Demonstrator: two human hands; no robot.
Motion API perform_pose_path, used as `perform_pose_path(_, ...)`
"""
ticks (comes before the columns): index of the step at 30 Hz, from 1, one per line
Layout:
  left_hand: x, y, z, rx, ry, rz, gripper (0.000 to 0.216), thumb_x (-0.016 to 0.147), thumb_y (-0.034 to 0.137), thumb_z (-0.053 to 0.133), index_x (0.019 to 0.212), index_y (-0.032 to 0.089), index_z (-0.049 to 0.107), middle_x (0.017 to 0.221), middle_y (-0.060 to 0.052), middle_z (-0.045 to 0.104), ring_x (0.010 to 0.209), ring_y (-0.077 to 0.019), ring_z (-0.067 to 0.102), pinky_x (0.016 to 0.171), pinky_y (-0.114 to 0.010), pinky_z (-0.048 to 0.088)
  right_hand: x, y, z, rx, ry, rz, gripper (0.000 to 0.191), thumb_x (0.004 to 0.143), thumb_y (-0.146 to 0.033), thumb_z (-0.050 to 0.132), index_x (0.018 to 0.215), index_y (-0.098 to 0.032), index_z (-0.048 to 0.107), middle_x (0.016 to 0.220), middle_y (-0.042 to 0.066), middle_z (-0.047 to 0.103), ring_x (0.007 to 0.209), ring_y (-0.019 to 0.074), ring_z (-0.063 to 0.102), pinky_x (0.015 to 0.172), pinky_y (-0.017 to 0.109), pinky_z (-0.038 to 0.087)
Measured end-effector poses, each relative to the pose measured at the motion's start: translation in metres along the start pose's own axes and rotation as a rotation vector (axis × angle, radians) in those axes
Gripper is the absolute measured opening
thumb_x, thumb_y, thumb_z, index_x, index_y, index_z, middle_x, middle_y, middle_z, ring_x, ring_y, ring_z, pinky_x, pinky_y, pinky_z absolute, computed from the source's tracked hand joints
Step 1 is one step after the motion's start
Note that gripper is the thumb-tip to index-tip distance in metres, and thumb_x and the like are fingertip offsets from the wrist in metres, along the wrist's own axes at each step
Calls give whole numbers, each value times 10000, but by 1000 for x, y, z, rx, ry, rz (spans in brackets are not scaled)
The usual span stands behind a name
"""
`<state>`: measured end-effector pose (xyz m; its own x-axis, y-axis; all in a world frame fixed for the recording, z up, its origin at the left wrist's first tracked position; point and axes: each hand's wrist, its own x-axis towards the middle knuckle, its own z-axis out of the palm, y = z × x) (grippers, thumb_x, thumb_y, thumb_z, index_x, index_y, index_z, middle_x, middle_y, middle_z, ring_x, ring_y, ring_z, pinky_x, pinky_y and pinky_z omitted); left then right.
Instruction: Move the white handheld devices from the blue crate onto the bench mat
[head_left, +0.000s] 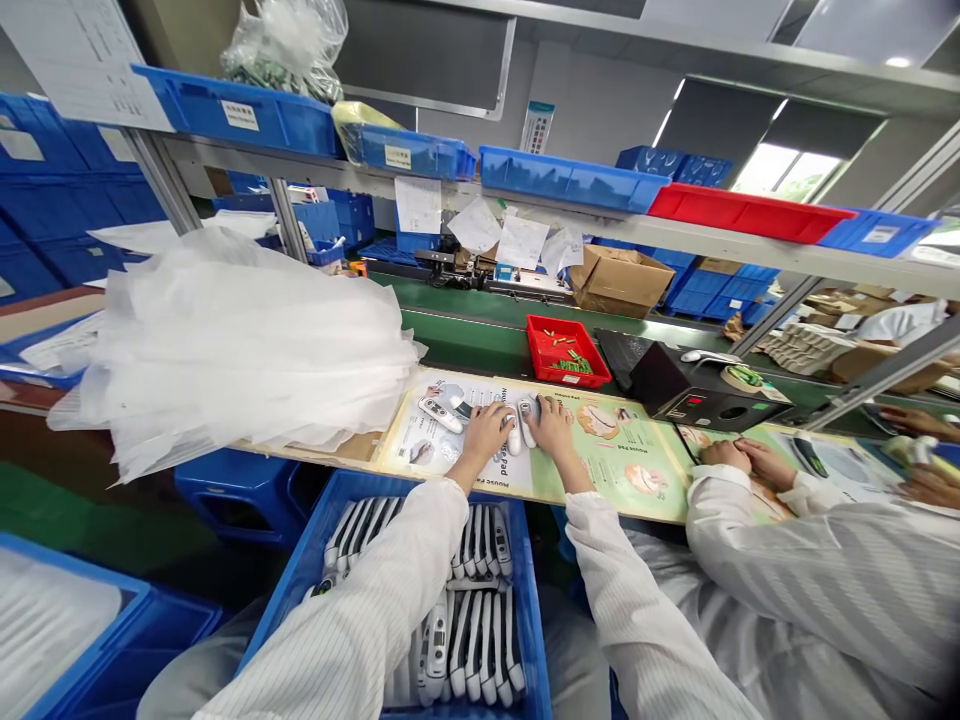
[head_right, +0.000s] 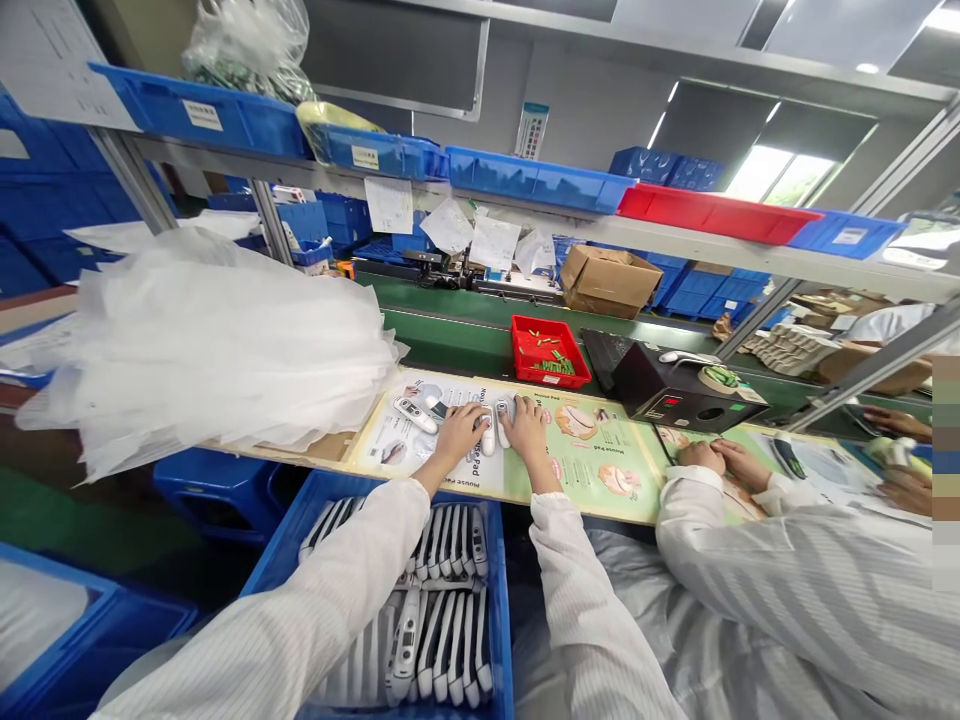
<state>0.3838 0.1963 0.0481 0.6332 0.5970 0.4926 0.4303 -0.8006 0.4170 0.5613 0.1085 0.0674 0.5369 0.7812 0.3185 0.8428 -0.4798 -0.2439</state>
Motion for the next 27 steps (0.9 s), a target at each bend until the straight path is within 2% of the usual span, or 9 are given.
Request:
perform_pose_path(5, 0, 3, 0, 63, -30, 14, 382, 1161, 357, 443, 1473, 320, 660, 1544, -67, 665, 1341, -272, 668, 1240, -501, 397, -8, 11, 20, 156, 142, -46, 640, 1097, -541, 450, 1568, -125, 570, 1545, 225, 593, 1397, 375, 533, 1202, 531, 427)
perform_pose_path(9, -3, 4, -1, 79, -50, 57, 463, 1153, 282, 387, 1557, 326, 609, 1627, -77, 610, 1426, -290, 615, 1256, -527, 377, -27, 4, 26, 261, 197, -82, 595, 1119, -526, 391, 1520, -143, 608, 1504, 209, 623, 1401, 325, 553, 1226, 484, 437)
perform_pose_path(16, -2, 4, -2, 61, -135, 121, 610, 1046, 138, 485, 1598, 369, 602, 1732, -88, 485, 1491, -322, 557, 1247, -530, 392, -38, -10, 20, 294, 199, -19, 614, 1097, -497, 453, 1560, -110, 566, 1452, 216, 652, 1378, 335, 559, 1223, 482, 430)
perform_pose_path(21, 1, 4, -3, 41, -133, 111, 634, 1020, 115, 501, 1583, 380, 621, 1726, -91, 479, 1488, -332, 550, 1246, -525, 385, -38, -11, 19, 352, 201, 21, 611, 1093, -515, 466, 1523, -104, 602, 1390, 204, 663, 1322, 318, 583, 1194, 443, 459)
perform_pose_path(25, 2, 3, -4, 18, -138, 106, 631, 1024, 108, 477, 1602, 339, 580, 1720, -99, 489, 1500, -304, 542, 1249, -501, 382, -41, -16, 20, 344, 166, -12, 634, 1091, -493, 476, 1617, -143, 525, 1494, 203, 609, 1383, 319, 554, 1214, 469, 445)
perform_pose_path(27, 3, 2, -5, -34, -123, 83, 625, 1035, 105, 452, 1627, 291, 531, 1674, -113, 549, 1494, -275, 555, 1242, -471, 396, -43, -17, 21, 334, 162, -47, 644, 1095, -481, 466, 1661, -173, 483, 1566, 191, 574, 1438, 324, 520, 1238, 488, 423)
